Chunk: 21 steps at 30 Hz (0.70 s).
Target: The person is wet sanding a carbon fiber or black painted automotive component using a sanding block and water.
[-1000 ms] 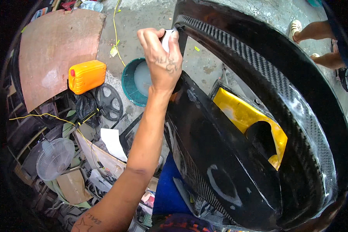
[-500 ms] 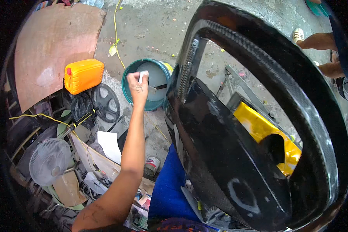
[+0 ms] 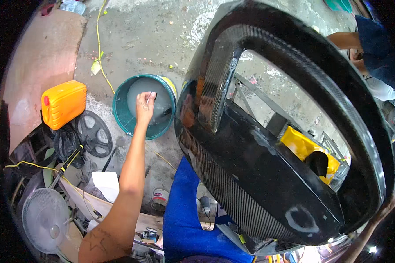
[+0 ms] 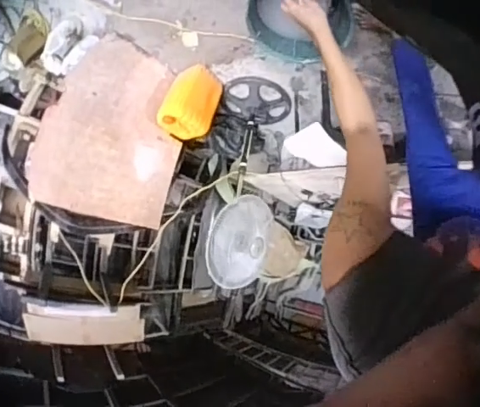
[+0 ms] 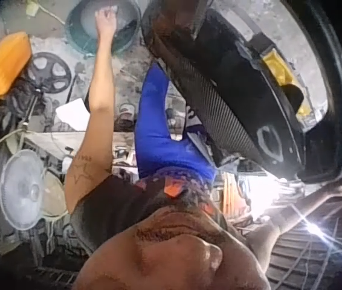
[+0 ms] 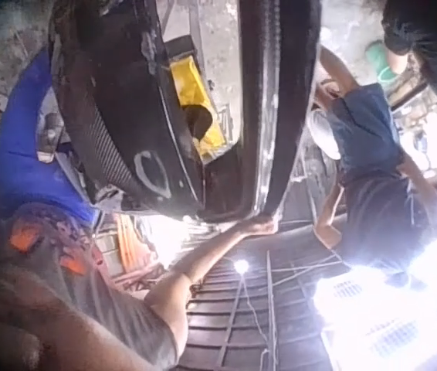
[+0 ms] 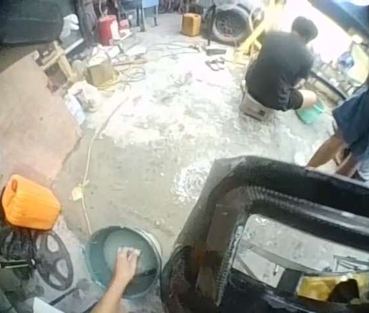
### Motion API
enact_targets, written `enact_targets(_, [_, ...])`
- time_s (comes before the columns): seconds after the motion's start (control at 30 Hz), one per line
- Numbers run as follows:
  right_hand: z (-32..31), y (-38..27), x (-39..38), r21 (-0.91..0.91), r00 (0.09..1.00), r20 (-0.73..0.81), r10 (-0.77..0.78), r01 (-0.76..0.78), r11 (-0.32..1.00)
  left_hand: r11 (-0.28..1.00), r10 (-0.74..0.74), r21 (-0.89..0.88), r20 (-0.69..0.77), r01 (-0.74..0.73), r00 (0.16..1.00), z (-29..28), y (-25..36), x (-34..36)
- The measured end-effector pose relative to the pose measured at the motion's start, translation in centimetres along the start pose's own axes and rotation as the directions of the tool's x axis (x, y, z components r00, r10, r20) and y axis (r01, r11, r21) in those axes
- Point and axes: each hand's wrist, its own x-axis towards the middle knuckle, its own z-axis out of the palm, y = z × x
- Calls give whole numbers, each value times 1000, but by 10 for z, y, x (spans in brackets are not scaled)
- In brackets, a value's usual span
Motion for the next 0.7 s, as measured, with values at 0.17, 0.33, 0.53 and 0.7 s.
enact_targets(0.17, [18,-175,43,60,979,-84,-184,190,980,847,274,-339,-381,-409,883,-135,228,-43])
enact_targets(0.33, [22,-197,51,72,968,-4,-252,251,965,821,360,-186,-564,-540,743,-114,313,-45])
enact_targets(0.53, [40,-239,42,150,966,115,-233,215,965,864,361,-96,-566,-495,741,-99,325,-38])
enact_targets(0.7, [33,-241,36,141,963,-3,-268,266,954,862,373,-37,-628,-505,683,-94,341,-26])
